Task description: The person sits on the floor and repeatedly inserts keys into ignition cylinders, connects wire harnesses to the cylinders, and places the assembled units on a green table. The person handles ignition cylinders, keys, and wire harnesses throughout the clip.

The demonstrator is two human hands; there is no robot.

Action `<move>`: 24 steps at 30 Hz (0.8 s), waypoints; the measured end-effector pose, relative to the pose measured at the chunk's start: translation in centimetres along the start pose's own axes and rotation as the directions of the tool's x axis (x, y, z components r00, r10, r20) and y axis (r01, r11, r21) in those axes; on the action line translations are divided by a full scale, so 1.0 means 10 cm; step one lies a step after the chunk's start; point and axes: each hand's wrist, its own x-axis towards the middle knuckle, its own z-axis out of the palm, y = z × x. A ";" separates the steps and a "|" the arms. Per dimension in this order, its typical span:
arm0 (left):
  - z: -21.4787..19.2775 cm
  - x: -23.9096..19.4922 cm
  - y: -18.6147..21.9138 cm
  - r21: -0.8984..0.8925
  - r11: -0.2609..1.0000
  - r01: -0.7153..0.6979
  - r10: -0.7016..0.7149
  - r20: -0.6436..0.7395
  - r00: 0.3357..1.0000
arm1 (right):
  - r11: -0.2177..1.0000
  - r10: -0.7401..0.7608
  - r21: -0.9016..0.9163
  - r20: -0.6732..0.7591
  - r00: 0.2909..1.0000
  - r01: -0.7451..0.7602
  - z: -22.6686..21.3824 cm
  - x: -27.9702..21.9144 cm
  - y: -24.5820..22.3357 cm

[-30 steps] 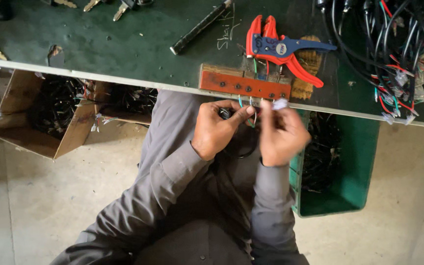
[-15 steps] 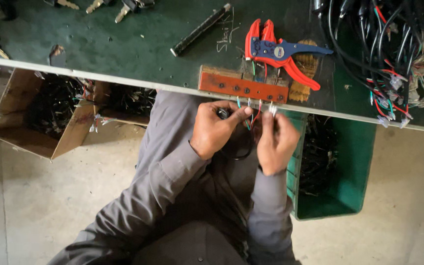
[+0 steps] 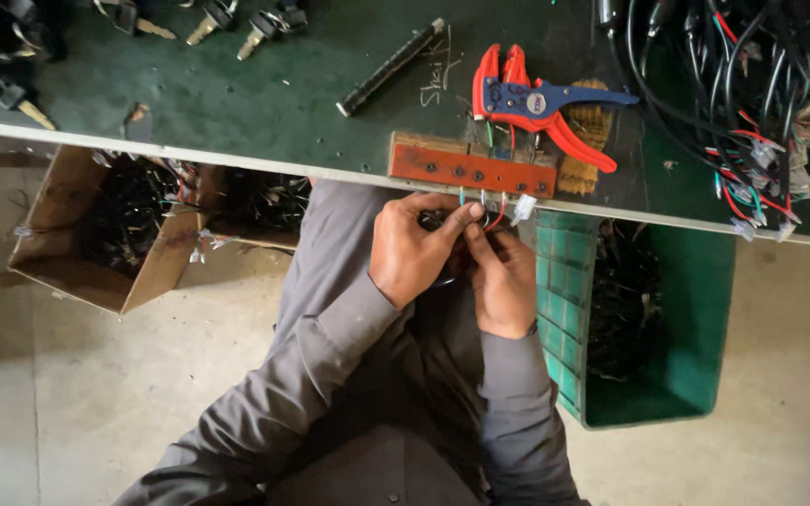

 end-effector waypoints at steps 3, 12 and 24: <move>-0.09 -0.05 0.22 0.000 1.000 0.020 -0.020 -0.001 1.000 | 1.000 -0.019 -0.001 -0.023 1.000 0.019 -0.02 0.01 0.06; -0.31 -0.86 0.51 -0.011 0.813 -0.582 0.453 0.640 0.621 | 0.995 0.022 0.089 0.123 0.992 -0.033 -0.08 0.22 0.04; -0.55 -0.28 0.42 0.018 0.917 -0.398 0.254 0.742 0.620 | 0.564 -0.098 -0.733 0.399 0.912 0.381 -0.30 -0.70 -0.66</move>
